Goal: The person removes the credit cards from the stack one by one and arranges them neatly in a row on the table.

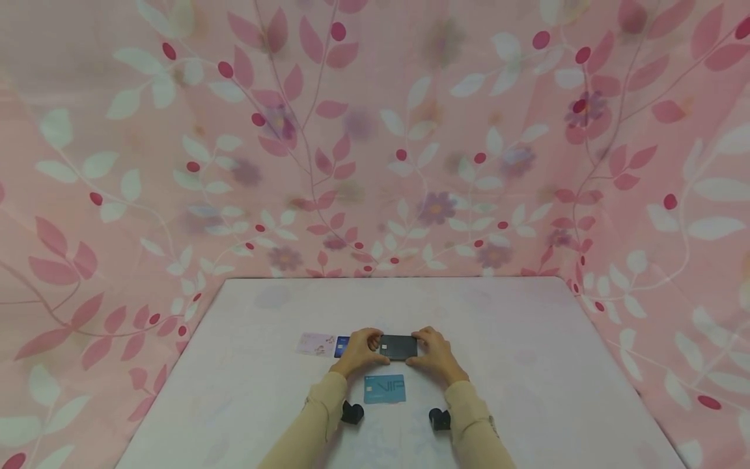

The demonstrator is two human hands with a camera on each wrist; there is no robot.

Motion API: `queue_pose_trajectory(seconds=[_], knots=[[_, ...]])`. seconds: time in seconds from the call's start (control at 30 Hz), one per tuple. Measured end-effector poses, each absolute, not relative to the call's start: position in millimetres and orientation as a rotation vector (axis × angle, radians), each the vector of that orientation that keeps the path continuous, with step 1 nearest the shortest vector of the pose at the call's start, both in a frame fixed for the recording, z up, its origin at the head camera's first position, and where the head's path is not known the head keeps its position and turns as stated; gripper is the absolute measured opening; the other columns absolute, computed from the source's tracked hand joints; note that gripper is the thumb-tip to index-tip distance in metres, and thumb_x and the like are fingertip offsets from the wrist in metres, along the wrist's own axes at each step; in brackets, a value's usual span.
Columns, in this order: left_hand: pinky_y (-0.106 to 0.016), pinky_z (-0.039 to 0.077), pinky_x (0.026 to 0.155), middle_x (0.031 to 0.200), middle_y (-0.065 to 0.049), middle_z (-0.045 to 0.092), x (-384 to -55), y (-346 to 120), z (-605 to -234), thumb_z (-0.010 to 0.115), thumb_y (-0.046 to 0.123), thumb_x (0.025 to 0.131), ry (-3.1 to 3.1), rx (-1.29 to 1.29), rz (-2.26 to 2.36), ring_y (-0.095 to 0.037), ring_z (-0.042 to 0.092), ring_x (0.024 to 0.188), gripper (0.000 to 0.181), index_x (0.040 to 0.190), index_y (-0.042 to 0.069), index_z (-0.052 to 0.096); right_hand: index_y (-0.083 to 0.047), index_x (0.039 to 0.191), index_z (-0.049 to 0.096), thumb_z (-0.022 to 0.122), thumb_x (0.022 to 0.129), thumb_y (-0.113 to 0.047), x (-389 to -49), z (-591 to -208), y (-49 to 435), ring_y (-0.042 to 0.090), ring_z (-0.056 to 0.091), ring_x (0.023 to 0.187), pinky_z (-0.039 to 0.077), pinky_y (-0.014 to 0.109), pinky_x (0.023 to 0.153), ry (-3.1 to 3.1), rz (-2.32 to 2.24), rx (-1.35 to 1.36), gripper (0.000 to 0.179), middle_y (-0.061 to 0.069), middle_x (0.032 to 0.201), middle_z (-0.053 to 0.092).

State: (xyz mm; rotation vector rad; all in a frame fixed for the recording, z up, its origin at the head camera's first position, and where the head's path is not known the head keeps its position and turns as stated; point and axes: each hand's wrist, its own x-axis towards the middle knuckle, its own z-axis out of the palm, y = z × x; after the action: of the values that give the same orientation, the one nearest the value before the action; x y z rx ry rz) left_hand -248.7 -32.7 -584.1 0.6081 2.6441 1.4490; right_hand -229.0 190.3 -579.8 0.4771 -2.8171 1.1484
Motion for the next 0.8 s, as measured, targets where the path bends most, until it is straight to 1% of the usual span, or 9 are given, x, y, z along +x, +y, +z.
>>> queue_pose_trajectory(seconds=[0.17, 0.33, 0.47, 0.57, 0.63, 0.73, 0.77, 0.8], knots=[[-0.021, 0.044, 0.066, 0.082, -0.001, 0.055, -250, -33, -587, 0.087, 0.009, 0.060, 2.631, 0.606, 1.454, -0.009, 0.048, 0.072, 0.058, 0.110, -0.005, 0.062, 0.001, 0.113, 0.064, 0.086, 0.063, -0.017, -229, -582, 189, 0.023, 0.055, 0.089, 0.046, 0.042, 0.080, -2.850, 1.155, 0.415, 0.057, 0.010, 0.105, 0.058], [-0.021, 0.044, 0.065, 0.081, 0.000, 0.054, -252, -33, -589, 0.087, 0.007, 0.059, 2.617, 0.614, 1.473, -0.009, 0.046, 0.071, 0.057, 0.109, -0.006, 0.062, 0.000, 0.113, 0.064, 0.085, 0.064, -0.020, -231, -586, 190, 0.023, 0.055, 0.088, 0.042, 0.048, 0.080, -2.851, 1.126, 0.411, 0.058, 0.009, 0.104, 0.058], [-0.020, 0.044, 0.065, 0.080, -0.001, 0.054, -254, -33, -591, 0.087, 0.006, 0.058, 2.618, 0.633, 1.492, -0.008, 0.045, 0.070, 0.057, 0.108, -0.007, 0.063, 0.001, 0.111, 0.064, 0.084, 0.066, -0.028, -229, -589, 191, 0.024, 0.054, 0.085, 0.036, 0.053, 0.078, -2.783, 1.160, 0.468, 0.058, 0.011, 0.101, 0.059], [-0.020, 0.044, 0.065, 0.081, -0.001, 0.054, -254, -34, -592, 0.088, 0.006, 0.058, 2.625, 0.633, 1.492, -0.007, 0.045, 0.070, 0.058, 0.108, -0.007, 0.063, -0.001, 0.111, 0.065, 0.080, 0.069, -0.039, -228, -593, 193, 0.022, 0.052, 0.082, 0.034, 0.050, 0.075, -2.712, 1.145, 0.544, 0.059, 0.010, 0.099, 0.058], [-0.020, 0.044, 0.065, 0.082, 0.000, 0.054, -254, -34, -593, 0.087, 0.006, 0.058, 2.618, 0.628, 1.492, -0.007, 0.046, 0.070, 0.059, 0.110, -0.007, 0.063, -0.002, 0.110, 0.065, 0.080, 0.070, -0.041, -226, -591, 193, 0.022, 0.052, 0.083, 0.034, 0.051, 0.075, -2.701, 1.141, 0.554, 0.058, 0.009, 0.099, 0.058], [-0.021, 0.045, 0.066, 0.084, -0.001, 0.055, -253, -35, -592, 0.087, 0.007, 0.059, 2.609, 0.617, 1.482, -0.007, 0.047, 0.072, 0.061, 0.112, -0.007, 0.062, -0.002, 0.111, 0.065, 0.081, 0.069, -0.034, -225, -589, 190, 0.026, 0.054, 0.088, 0.034, 0.053, 0.078, -2.750, 1.133, 0.503, 0.056, 0.010, 0.101, 0.058], [-0.021, 0.045, 0.067, 0.084, -0.001, 0.056, -253, -35, -591, 0.087, 0.007, 0.059, 2.605, 0.614, 1.480, -0.007, 0.047, 0.072, 0.061, 0.113, -0.007, 0.062, 0.000, 0.110, 0.065, 0.083, 0.067, -0.029, -224, -584, 187, 0.029, 0.054, 0.089, 0.034, 0.056, 0.079, -2.794, 1.137, 0.457, 0.055, 0.012, 0.101, 0.059], [-0.021, 0.045, 0.067, 0.085, -0.002, 0.056, -254, -36, -591, 0.087, 0.008, 0.059, 2.608, 0.616, 1.473, -0.007, 0.048, 0.072, 0.061, 0.113, -0.007, 0.062, 0.000, 0.111, 0.064, 0.083, 0.066, -0.026, -225, -584, 186, 0.031, 0.054, 0.092, 0.033, 0.056, 0.080, -2.826, 1.124, 0.433, 0.055, 0.013, 0.103, 0.059]])
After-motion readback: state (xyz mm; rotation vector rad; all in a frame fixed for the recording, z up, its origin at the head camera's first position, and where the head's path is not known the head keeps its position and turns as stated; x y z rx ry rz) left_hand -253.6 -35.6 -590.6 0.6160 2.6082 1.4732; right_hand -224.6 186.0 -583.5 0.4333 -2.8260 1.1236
